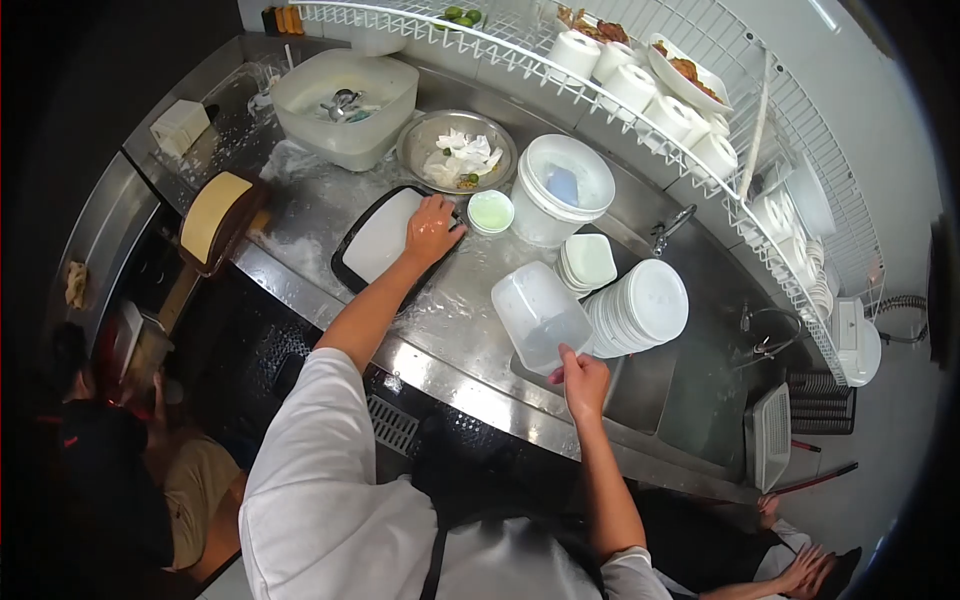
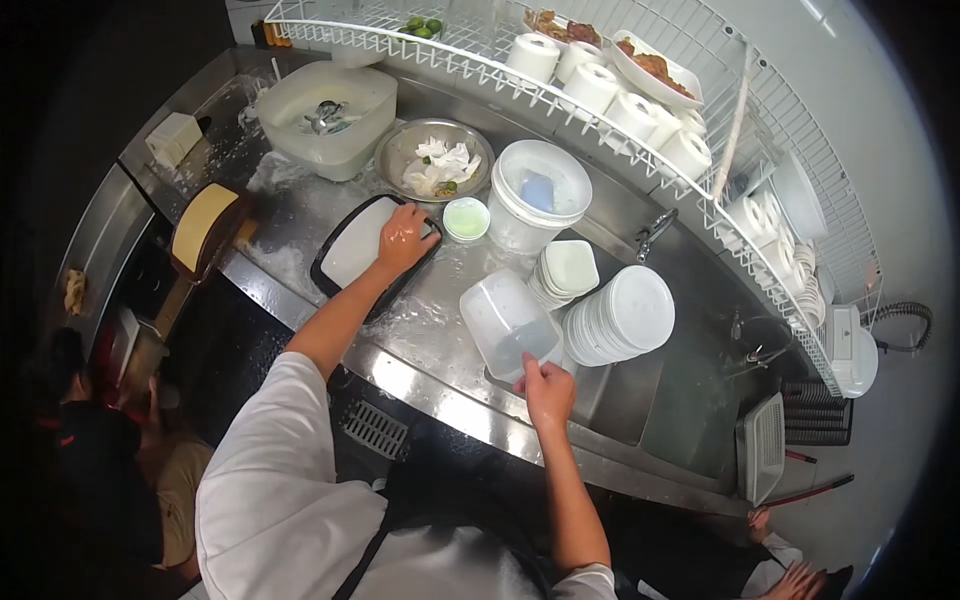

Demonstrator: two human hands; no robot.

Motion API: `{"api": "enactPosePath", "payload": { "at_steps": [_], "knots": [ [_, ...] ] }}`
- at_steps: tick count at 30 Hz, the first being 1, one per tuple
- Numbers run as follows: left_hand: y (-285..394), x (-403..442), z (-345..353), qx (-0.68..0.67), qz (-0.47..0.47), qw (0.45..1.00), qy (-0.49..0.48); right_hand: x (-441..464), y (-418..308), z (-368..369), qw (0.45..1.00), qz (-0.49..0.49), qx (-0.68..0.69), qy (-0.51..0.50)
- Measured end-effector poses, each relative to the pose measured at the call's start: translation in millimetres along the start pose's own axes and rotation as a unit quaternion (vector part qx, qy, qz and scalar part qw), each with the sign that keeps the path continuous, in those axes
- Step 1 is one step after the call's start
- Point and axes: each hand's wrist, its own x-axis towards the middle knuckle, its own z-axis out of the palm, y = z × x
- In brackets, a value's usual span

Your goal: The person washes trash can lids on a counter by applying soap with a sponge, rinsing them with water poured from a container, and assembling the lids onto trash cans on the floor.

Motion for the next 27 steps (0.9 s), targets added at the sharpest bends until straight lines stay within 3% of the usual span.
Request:
{"api": "enactPosePath", "payload": {
  "at_steps": [2,3,6,7,10,11,14,15,16,17,18,19,21,23,25,27],
  "knots": [
    [6,-15,-11,0.179,0.059,0.981,0.048,1,-19,1,0.997,-0.03,-0.07,0.001],
    [3,-4,-11,0.158,0.01,0.978,-0.133,5,-32,6,0.994,-0.054,-0.095,-0.004],
    [2,19,-5,0.171,-0.027,0.95,-0.259,13,-82,20,0.96,-0.164,-0.225,0.005],
    [12,19,-12,0.17,-0.033,0.952,-0.252,15,-97,26,0.939,-0.204,-0.275,0.013],
    [1,29,24,0.21,0.086,0.929,-0.292,24,-123,43,0.922,-0.256,-0.289,0.02],
    [-6,24,36,0.27,0.169,0.93,-0.182,24,-128,44,0.919,-0.268,-0.287,0.029],
    [7,27,6,-0.052,0.051,0.97,-0.232,19,-123,41,0.912,-0.296,-0.277,0.063],
    [-25,34,43,-0.256,0.073,0.961,-0.072,17,-110,38,0.912,-0.301,-0.267,0.082],
    [-35,35,41,-0.371,0.001,0.928,-0.015,16,-94,34,0.911,-0.307,-0.256,0.102],
    [-36,27,22,-0.344,-0.034,0.936,0.07,15,-74,24,0.918,-0.288,-0.249,0.11],
    [-38,15,-10,-0.227,-0.033,0.967,0.111,12,-48,10,0.925,-0.27,-0.241,0.117],
    [-56,2,-20,-0.207,0.005,0.964,0.168,8,-19,-6,0.932,-0.225,-0.257,0.125],
    [-69,-49,-66,-0.071,-0.006,0.981,0.182,2,53,-42,0.944,-0.133,-0.263,0.15],
    [-60,-109,-82,0.004,-0.076,0.976,0.205,-9,117,-87,0.944,0.031,-0.289,0.154],
    [-55,-163,-59,0.003,-0.11,0.975,0.195,-13,196,-127,0.917,0.09,-0.344,0.182],
    [-34,-197,-45,0.081,-0.106,0.98,0.144,1,289,-162,0.886,0.086,-0.398,0.222]
  ]
}}
